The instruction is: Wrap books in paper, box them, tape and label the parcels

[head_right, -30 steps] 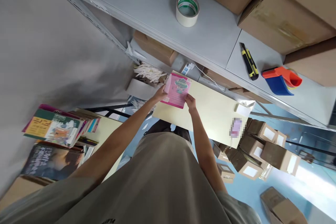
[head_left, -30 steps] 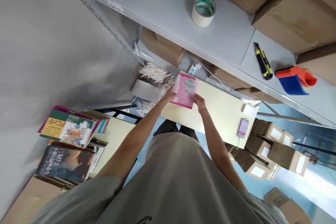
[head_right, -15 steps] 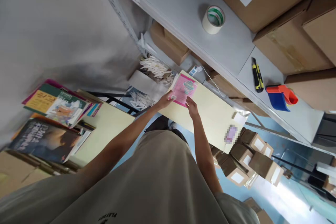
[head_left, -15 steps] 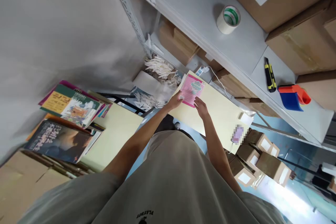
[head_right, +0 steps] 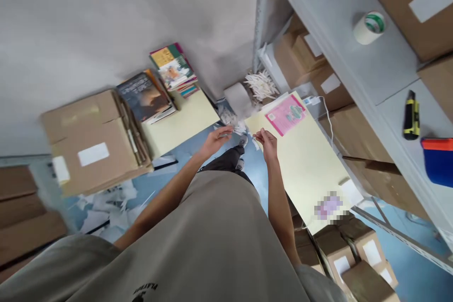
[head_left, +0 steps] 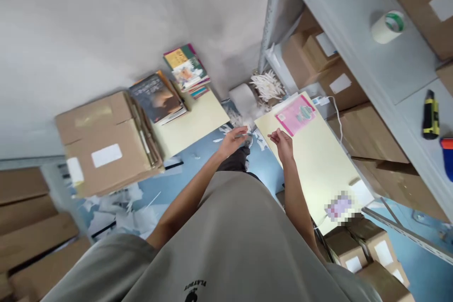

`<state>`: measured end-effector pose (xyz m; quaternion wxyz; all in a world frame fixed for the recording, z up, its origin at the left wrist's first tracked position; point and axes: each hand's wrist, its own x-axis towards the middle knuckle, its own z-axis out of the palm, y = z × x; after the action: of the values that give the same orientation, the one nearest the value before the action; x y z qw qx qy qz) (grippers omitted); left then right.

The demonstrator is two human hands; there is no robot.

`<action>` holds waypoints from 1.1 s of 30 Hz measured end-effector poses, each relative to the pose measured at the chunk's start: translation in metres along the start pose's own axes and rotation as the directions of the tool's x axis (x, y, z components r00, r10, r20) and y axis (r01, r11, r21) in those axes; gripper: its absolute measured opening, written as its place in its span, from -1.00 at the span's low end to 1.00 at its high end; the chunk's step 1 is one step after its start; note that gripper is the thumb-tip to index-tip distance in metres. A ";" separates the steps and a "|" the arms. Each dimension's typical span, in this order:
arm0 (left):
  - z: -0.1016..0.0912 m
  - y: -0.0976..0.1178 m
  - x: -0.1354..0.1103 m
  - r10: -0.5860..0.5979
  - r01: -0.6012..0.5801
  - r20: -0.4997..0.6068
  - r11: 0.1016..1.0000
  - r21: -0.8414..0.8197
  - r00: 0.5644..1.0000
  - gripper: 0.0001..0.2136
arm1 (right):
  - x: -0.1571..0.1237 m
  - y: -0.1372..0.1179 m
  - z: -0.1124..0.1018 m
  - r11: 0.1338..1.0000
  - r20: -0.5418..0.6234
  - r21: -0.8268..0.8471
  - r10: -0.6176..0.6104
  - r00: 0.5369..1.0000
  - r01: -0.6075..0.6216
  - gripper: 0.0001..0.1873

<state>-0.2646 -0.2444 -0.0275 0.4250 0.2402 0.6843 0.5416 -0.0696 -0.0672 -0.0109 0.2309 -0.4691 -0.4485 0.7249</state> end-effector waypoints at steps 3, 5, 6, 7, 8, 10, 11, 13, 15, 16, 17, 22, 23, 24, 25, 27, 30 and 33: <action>-0.028 -0.002 -0.057 -0.013 0.009 -0.123 0.999 -0.033 0.992 -0.47 | -0.024 0.015 0.029 1.000 0.116 -0.025 0.003 0.993 0.000 -0.33; -0.045 -0.004 -0.089 -0.023 0.014 -0.187 0.999 -0.049 0.982 -0.44 | -0.039 0.024 0.049 0.998 0.175 -0.064 0.016 0.984 -0.004 -0.33; -0.054 -0.005 -0.102 -0.025 0.012 -0.217 0.998 -0.060 0.976 -0.41 | -0.045 0.029 0.059 0.997 0.197 -0.078 0.025 0.980 -0.010 -0.33; -0.063 -0.006 -0.113 -0.026 0.008 -0.247 0.997 -0.073 0.969 -0.39 | -0.051 0.033 0.068 0.996 0.215 -0.086 0.035 0.976 -0.016 -0.33; -0.072 -0.007 -0.122 -0.028 0.003 -0.274 0.996 -0.089 0.961 -0.37 | -0.057 0.037 0.078 0.995 0.233 -0.092 0.045 0.971 -0.024 -0.33; -0.089 -0.009 -0.137 -0.032 -0.008 -0.322 0.992 -0.123 0.946 -0.34 | -0.066 0.045 0.097 0.994 0.281 -0.110 0.060 0.958 -0.030 -0.34; -0.097 -0.010 -0.142 -0.033 -0.017 -0.341 0.990 -0.141 0.940 -0.33 | -0.070 0.049 0.107 0.991 0.311 -0.129 0.067 0.948 -0.028 -0.34; -0.115 -0.014 -0.150 -0.029 -0.040 -0.375 0.984 -0.175 0.927 -0.30 | -0.078 0.058 0.128 0.983 0.368 -0.186 0.080 0.927 -0.011 -0.35; -0.134 -0.021 -0.157 -0.020 -0.066 -0.405 0.978 -0.197 0.914 -0.29 | -0.085 0.067 0.154 0.970 0.409 -0.243 0.094 0.908 0.009 -0.36; -0.146 -0.027 -0.161 -0.016 -0.074 -0.417 0.977 -0.200 0.909 -0.29 | -0.089 0.073 0.169 0.964 0.426 -0.265 0.103 0.899 0.015 -0.36; -0.159 -0.033 -0.166 -0.014 -0.078 -0.428 0.978 -0.196 0.904 -0.30 | -0.094 0.080 0.185 0.960 0.442 -0.280 0.114 0.890 0.016 -0.36; -0.254 -0.088 -0.202 -0.028 -0.010 -0.491 0.997 -0.074 0.871 -0.43 | -0.121 0.128 0.278 0.942 0.540 -0.337 0.192 0.820 0.001 -0.35; -0.276 -0.101 -0.213 -0.036 0.032 -0.515 0.999 -0.016 0.856 -0.46 | -0.127 0.140 0.297 0.933 0.560 -0.361 0.227 0.797 -0.013 -0.37; -0.299 -0.114 -0.224 -0.037 0.083 -0.541 0.995 0.060 0.840 -0.50 | -0.133 0.153 0.316 0.920 0.569 -0.391 0.273 0.776 -0.037 -0.41; -0.321 -0.127 -0.235 -0.031 0.141 -0.567 0.978 0.151 0.823 -0.51 | -0.139 0.166 0.335 0.903 0.565 -0.424 0.323 0.760 -0.068 -0.46; -0.360 -0.150 -0.254 -0.004 0.258 -0.591 0.902 0.346 0.806 -0.47 | -0.151 0.194 0.370 0.864 0.526 -0.485 0.410 0.746 -0.133 -0.58; -0.400 -0.176 -0.272 0.013 0.345 -0.529 0.744 0.572 0.849 -0.26 | -0.165 0.232 0.411 0.822 0.450 -0.538 0.469 0.761 -0.188 -0.75; -0.421 -0.192 -0.275 0.025 0.278 -0.381 0.639 0.717 0.924 -0.18 | -0.174 0.259 0.437 0.798 0.369 -0.561 0.480 0.796 -0.221 -0.83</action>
<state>-0.4498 -0.7446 -0.0992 0.1911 0.2443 0.9279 0.2070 -0.3559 -0.5151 -0.0843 -0.1614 -0.3881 -0.5620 0.7123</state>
